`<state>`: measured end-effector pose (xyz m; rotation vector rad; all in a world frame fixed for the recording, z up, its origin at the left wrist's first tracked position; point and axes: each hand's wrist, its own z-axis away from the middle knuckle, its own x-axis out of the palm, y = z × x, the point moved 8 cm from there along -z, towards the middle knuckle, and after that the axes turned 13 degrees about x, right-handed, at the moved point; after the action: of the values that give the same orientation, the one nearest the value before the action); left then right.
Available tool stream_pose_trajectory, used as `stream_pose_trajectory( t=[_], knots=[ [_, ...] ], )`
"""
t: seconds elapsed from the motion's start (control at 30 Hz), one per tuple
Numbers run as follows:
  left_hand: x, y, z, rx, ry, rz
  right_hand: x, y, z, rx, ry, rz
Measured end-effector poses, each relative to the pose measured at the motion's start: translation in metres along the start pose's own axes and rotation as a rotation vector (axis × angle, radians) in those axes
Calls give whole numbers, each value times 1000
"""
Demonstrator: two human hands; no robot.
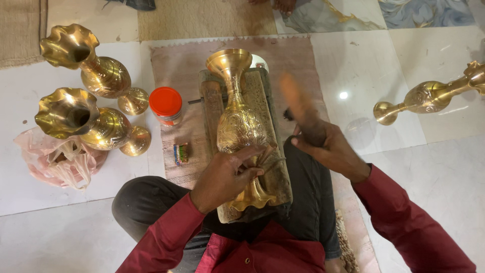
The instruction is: The person sits on the floor with a brass vase clamped in a wooden holder and engraves decorative patterns into its surface, holding a chisel against the metal and striking it with a wooden mallet. The person repositions the chisel around the vase body and base to continue the pattern.
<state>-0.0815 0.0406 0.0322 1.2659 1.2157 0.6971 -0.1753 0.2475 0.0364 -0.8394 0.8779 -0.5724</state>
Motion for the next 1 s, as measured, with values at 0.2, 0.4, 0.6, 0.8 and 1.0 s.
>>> stream_pose_trajectory(
  t=[0.2,0.4,0.6,0.8,1.0],
  knots=[
    [-2,7,-2,87,4,-52,-7,10,4,126,42,53],
    [-2,2,-3,67,-7,-32,-7,-7,8,-133,116,338],
    [-3,3,-2,94,-29,-36,-1,-10,16,-163,229,652],
    [-2,-1,-2,96,-68,24,-4,-14,20,-256,162,380],
    [0,-6,-2,141,-64,115,-13,5,18,24,190,55]
  ],
)
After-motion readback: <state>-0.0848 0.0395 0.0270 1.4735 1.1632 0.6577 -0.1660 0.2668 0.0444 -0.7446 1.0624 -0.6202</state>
